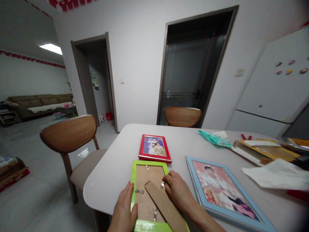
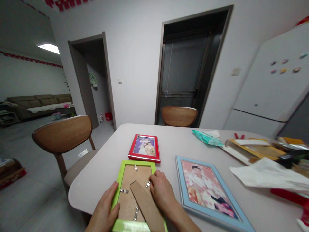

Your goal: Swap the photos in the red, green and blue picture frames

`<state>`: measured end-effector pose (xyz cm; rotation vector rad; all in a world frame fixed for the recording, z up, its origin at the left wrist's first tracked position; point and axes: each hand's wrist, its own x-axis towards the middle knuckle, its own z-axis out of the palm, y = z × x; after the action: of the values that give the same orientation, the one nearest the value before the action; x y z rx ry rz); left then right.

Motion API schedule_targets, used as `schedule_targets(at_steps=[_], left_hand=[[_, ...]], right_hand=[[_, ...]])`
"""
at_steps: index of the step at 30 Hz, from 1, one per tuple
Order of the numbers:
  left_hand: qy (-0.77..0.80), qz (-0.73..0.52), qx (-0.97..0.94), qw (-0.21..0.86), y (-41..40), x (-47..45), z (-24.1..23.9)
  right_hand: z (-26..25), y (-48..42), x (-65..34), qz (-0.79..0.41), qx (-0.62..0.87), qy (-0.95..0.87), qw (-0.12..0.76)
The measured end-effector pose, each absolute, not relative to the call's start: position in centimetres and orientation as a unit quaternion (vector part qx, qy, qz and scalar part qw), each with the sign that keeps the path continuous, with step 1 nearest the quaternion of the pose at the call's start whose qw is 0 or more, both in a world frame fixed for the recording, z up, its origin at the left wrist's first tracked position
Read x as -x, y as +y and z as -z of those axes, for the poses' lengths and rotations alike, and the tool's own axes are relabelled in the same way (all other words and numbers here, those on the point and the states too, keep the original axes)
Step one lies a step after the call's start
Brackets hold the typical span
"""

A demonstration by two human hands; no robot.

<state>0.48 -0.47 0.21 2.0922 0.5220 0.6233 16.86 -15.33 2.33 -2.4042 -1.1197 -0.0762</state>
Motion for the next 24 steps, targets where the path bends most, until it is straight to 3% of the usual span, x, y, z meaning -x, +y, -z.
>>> schedule_targets(at_steps=[7, 12, 24], left_hand=[[0.194, -0.253, -0.881, 0.35, -0.5, -0.7, 1.0], [0.176, -0.251, -0.907, 0.29, -0.4, -0.7, 1.3], [0.166, -0.244, -0.918, 0.265, -0.7, -0.8, 1.2]], right_hand=[[-4.1, -13.3, -13.7, 0.036, 0.842, -0.472, 0.258], [-3.9, -9.6, -11.6, 0.0, 0.822, -0.531, 0.205], [-3.2, -8.2, -12.3, -0.008, 0.831, -0.496, 0.251]])
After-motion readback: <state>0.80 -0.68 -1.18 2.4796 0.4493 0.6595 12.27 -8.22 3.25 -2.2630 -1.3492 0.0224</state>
